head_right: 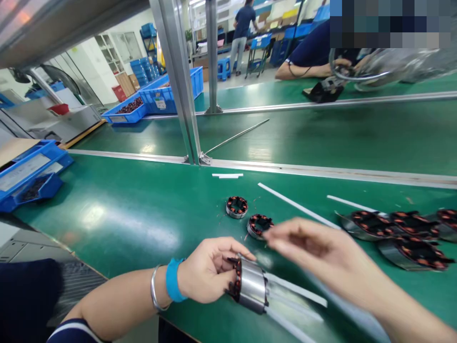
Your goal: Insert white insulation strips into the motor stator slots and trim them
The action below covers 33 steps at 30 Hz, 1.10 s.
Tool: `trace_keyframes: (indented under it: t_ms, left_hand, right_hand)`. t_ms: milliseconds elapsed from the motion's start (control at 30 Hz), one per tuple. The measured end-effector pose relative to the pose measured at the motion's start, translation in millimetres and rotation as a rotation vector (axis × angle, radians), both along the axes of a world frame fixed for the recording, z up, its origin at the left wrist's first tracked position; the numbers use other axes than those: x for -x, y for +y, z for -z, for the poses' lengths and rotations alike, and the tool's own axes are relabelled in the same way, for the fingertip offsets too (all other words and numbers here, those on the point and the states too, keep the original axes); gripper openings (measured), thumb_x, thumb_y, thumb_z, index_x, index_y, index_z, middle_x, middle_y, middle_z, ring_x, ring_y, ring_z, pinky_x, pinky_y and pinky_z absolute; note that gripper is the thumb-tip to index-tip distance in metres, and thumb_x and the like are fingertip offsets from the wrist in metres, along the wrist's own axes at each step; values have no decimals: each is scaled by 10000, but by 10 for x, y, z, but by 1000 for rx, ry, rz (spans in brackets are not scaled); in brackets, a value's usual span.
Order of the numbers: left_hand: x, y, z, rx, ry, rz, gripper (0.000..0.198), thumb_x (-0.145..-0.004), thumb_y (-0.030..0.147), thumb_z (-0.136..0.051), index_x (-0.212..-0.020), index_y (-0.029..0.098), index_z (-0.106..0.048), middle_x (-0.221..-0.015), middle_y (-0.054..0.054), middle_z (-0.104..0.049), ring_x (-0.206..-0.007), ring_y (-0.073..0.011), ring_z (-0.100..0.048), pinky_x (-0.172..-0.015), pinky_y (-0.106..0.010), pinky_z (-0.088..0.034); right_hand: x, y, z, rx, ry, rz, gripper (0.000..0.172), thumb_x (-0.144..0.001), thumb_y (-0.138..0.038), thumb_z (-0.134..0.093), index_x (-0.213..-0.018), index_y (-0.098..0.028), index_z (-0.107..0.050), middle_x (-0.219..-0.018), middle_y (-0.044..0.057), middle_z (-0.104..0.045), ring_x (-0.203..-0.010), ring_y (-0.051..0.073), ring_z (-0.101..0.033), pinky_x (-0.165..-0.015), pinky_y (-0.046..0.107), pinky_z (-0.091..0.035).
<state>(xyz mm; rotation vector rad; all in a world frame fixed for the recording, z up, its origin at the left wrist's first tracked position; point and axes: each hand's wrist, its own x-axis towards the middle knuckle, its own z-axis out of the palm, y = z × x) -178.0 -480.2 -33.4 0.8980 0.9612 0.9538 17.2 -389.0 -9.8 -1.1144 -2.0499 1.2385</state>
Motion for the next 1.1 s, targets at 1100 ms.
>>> trace_keyframes:
  t_ms: [1100]
  left_hand:
    - [120, 132, 28, 174, -263, 84, 439, -589, 182, -757, -1022, 123, -708, -838, -81, -737, -665, -200, -703, -557, -284, -589]
  right_hand:
    - [35, -420, -55, 73, 205, -29, 344, -800, -512, -602, -680, -197, -677, -726, 49, -642, -606, 130, -584, -569, 246, -481]
